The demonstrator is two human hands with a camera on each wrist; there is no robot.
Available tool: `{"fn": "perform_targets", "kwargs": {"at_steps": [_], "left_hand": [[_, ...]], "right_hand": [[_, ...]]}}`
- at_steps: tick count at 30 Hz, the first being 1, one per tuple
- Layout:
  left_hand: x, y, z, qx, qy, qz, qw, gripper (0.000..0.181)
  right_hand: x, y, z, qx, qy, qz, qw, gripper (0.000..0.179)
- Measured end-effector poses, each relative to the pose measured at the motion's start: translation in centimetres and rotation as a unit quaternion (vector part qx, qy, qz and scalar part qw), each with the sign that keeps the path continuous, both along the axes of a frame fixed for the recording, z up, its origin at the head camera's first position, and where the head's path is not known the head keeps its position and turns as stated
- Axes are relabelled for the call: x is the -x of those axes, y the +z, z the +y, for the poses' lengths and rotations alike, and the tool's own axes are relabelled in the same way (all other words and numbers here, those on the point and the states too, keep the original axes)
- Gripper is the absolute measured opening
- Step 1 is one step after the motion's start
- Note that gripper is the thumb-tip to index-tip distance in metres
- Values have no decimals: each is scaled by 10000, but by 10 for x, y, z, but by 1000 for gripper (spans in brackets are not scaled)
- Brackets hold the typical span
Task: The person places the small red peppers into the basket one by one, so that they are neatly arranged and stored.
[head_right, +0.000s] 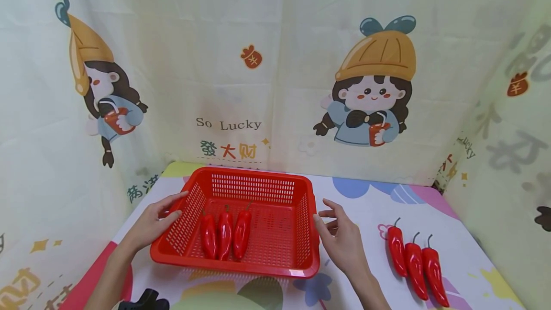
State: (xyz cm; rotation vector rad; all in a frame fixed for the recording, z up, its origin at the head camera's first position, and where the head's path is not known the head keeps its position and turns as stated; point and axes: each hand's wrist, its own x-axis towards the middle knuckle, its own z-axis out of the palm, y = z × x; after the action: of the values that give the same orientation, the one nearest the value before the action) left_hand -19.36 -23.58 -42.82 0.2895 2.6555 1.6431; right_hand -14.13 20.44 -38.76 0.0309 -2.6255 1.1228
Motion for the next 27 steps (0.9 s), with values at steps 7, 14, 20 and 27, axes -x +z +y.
{"fn": "perform_targets", "kwargs": {"at_steps": [7, 14, 20, 27], "left_hand": [[1, 0, 0, -26, 20, -52, 10000, 61], [0, 2, 0, -53, -27, -21, 10000, 61], [-1, 1, 0, -86, 4, -95, 9999, 61], [0, 0, 0, -116, 16, -125, 9999, 61]], "right_hand": [[0, -4, 10, -48, -64, 72, 9999, 53], [1, -9, 21, -84, -115, 182, 9997, 49], [0, -11, 27, -110, -290, -166, 9994, 53], [-1, -17, 37, -94, -445, -479, 9978, 56]]}}
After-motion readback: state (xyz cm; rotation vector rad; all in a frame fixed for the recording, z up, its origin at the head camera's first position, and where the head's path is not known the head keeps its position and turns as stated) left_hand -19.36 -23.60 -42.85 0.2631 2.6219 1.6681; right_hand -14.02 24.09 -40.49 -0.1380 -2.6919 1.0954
